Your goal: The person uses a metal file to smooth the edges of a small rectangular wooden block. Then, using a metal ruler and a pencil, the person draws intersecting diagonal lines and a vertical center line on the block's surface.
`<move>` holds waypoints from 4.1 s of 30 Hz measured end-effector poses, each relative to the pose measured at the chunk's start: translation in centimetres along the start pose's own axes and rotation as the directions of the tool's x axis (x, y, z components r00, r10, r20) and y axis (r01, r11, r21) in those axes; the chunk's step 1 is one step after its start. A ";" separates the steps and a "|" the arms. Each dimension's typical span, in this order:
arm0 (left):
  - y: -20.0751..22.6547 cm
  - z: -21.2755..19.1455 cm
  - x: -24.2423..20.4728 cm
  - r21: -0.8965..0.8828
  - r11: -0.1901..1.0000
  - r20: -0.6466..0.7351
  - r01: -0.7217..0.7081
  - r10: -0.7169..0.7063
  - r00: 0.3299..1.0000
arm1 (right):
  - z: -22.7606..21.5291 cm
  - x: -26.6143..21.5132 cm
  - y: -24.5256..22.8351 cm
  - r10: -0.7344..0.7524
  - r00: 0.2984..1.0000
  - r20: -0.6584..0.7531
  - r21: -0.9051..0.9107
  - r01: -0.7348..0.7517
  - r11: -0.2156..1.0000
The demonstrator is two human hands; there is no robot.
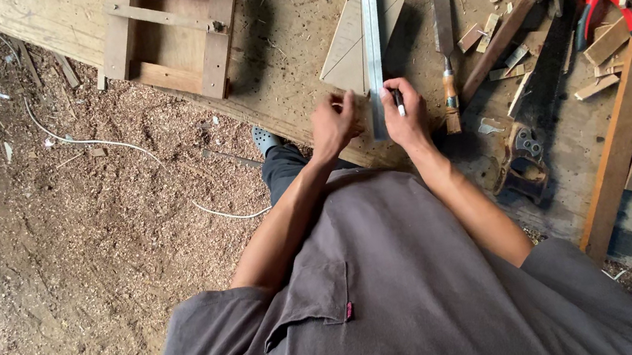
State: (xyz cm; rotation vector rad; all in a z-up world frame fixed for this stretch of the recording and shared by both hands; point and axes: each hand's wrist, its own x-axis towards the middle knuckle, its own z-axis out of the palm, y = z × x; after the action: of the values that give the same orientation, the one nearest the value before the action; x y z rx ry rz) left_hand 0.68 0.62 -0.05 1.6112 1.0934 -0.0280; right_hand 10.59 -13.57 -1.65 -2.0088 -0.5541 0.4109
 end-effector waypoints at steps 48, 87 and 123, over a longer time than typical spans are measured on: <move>-2.0 -6.3 6.7 0.077 0.982 -0.094 -0.173 0.179 0.979 | -5.0 4.6 -4.0 -0.276 0.928 0.250 -0.413 0.360 0.837; 3.6 -6.3 7.1 0.788 0.457 0.303 -0.413 0.295 0.906 | -4.4 5.7 -3.0 -0.204 0.956 0.211 -0.192 0.245 0.950; 8.7 -5.7 6.0 0.793 0.381 0.393 -0.475 0.275 0.878 | -3.5 3.0 -2.3 -0.070 0.975 0.212 -0.054 0.084 0.995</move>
State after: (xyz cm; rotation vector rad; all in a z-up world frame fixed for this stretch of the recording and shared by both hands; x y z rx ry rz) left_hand 6.90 9.33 5.42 2.7193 0.4741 -0.5279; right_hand 14.36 -13.48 1.83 -2.0090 -0.7826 0.5687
